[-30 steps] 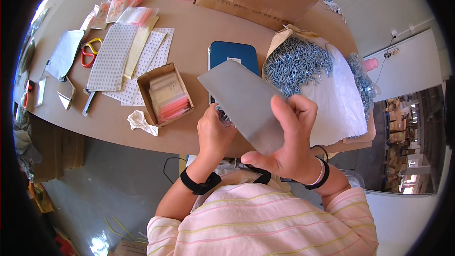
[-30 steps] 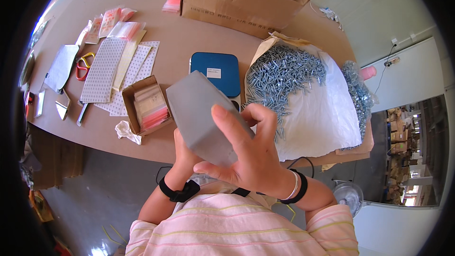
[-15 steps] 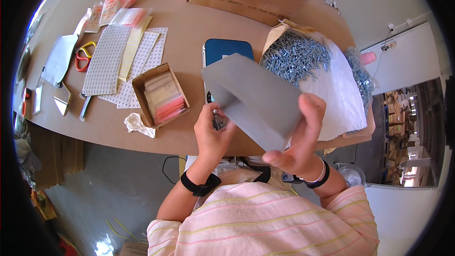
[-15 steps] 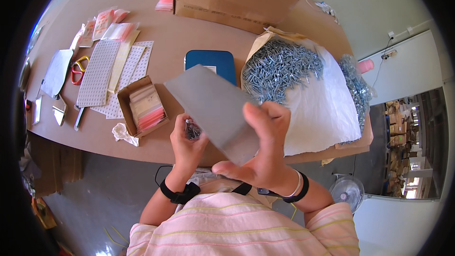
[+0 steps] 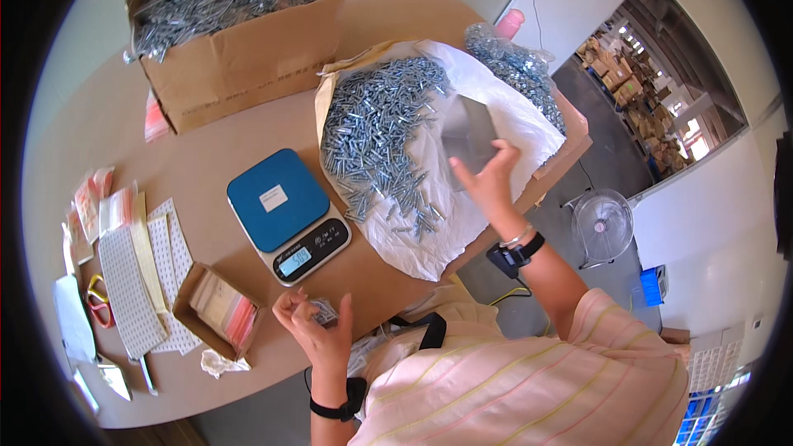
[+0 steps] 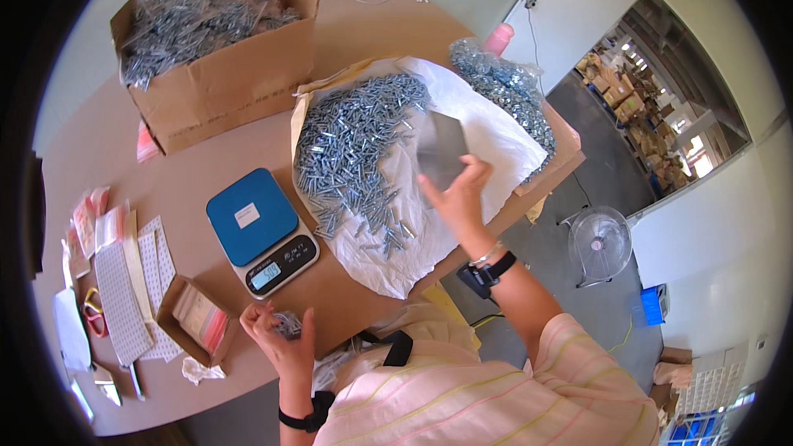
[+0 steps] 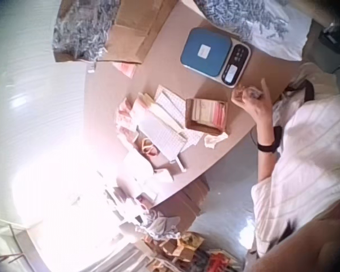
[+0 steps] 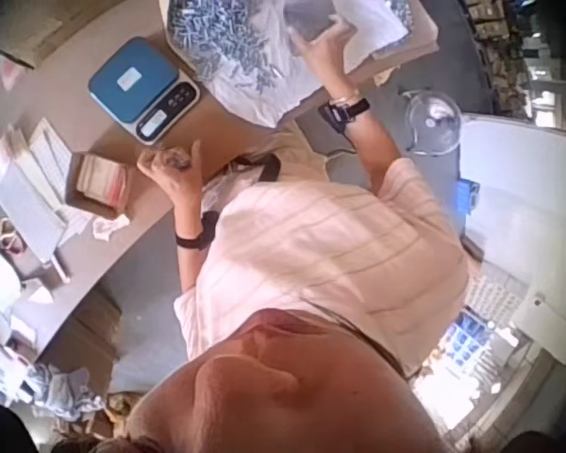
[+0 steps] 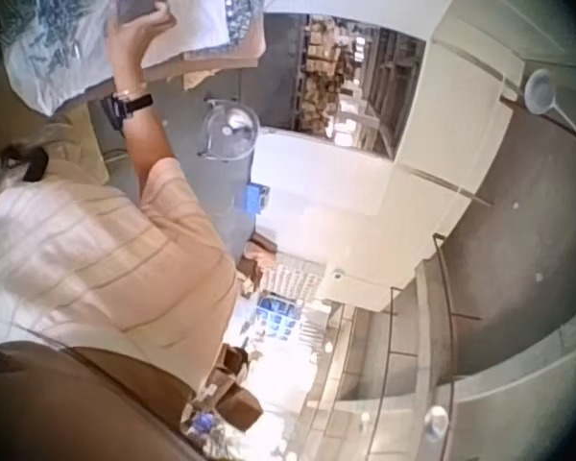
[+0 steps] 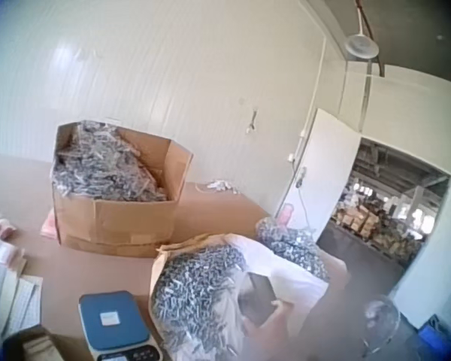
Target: Weighing and bagging metal screws or fasteners in a warehouse setting.
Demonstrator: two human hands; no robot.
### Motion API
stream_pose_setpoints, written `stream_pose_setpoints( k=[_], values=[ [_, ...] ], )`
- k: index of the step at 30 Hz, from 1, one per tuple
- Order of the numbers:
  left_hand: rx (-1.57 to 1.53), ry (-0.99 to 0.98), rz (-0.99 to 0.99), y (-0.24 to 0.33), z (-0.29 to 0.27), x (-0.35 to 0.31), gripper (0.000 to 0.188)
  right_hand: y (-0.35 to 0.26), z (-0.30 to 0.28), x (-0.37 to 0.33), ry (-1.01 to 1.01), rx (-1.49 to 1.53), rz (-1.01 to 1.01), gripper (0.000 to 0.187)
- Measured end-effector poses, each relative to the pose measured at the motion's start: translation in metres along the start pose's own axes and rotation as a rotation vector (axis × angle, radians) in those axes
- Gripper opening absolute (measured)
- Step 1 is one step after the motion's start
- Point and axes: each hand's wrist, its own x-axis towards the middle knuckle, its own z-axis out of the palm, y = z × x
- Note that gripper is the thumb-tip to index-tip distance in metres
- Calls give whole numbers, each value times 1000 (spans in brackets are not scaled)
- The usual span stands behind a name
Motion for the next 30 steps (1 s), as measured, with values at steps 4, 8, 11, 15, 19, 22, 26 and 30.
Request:
stream_pose_setpoints(
  k=[4, 8, 11, 15, 19, 22, 26, 30],
  values=[
    [136, -187, -140, 12, -17, 0, 45, -64, 30, 4, -138, 155, 0, 79],
    [160, -216, -151, 12, -18, -3, 44, -84, 71, 20, -35, 339, 176, 85],
    [186, -208, -116, 9, -18, -5, 45, -74, 77, 29, 33, 387, 268, 86],
    [196, -274, -110, 14, -23, 1, 50, -40, 66, 30, 154, 402, 433, 87],
    [204, -400, -146, 18, -44, 9, 53, -45, 25, 27, 189, 1064, 753, 84],
    [238, -537, -139, 26, -59, 21, 54, -41, 4, 32, 140, 1180, 838, 83],
    [303, -610, -89, 30, -71, 35, 45, -59, -2, 43, -143, 1431, 797, 66],
    [335, -549, -65, 30, -67, 39, 27, -108, 11, 57, -593, 1476, 632, 51]
  ],
)
